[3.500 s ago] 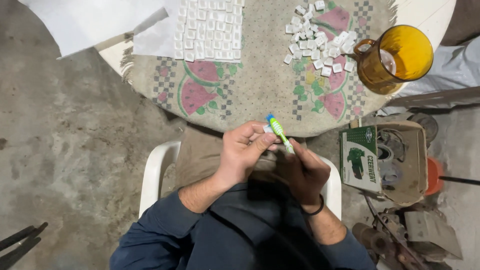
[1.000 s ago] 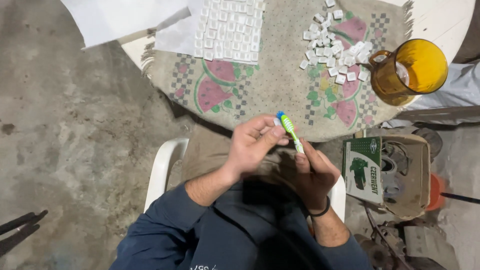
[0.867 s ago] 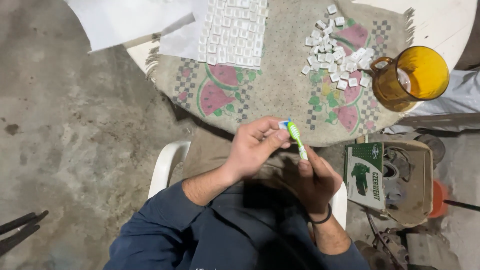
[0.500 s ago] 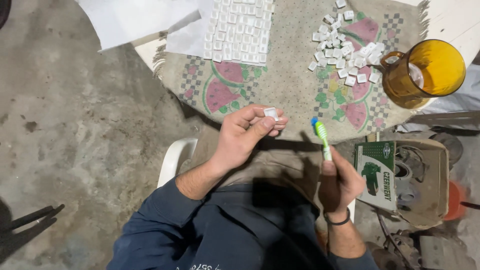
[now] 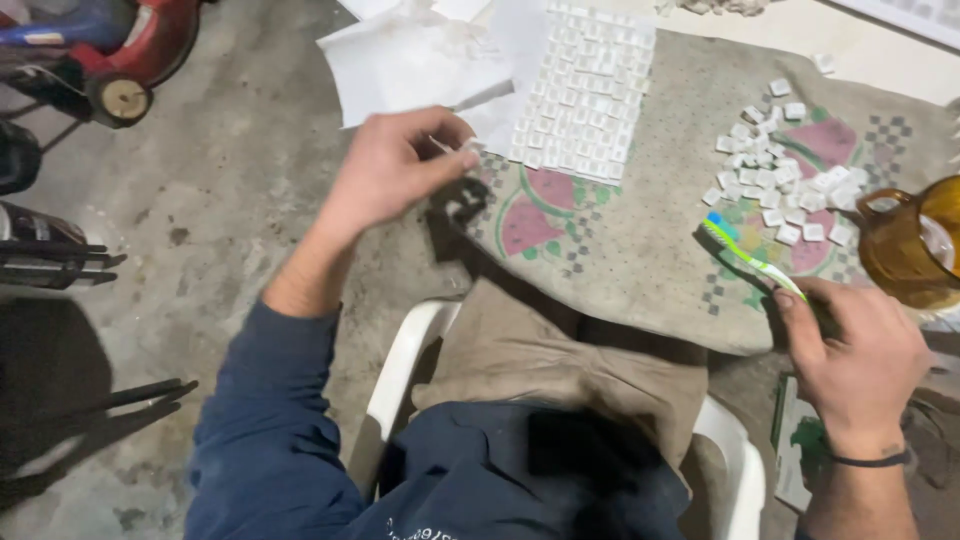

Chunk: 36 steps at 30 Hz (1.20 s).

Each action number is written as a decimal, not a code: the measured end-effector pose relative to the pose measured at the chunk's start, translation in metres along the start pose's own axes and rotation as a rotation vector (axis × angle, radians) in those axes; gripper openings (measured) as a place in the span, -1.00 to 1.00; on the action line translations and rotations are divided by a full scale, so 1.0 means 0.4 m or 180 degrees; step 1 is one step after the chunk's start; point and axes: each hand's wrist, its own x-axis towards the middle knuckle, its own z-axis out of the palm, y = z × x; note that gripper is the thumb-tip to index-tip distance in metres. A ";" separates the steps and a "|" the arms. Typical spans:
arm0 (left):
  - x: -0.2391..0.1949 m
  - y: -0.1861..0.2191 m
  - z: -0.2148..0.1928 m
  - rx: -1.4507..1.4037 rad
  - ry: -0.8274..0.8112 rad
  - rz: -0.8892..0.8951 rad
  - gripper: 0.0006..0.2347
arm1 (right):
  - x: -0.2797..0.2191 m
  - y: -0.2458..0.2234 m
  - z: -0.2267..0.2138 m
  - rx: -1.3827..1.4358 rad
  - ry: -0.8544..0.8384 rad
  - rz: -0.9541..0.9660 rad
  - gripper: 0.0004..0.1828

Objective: Cleaning individual keyboard keycaps using a toothbrush and a cloth.

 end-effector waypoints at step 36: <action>0.319 -0.282 -0.179 0.1822 -0.0462 -0.0588 -0.81 | 0.518 -0.488 0.185 0.0718 -0.0308 -0.1714 -0.83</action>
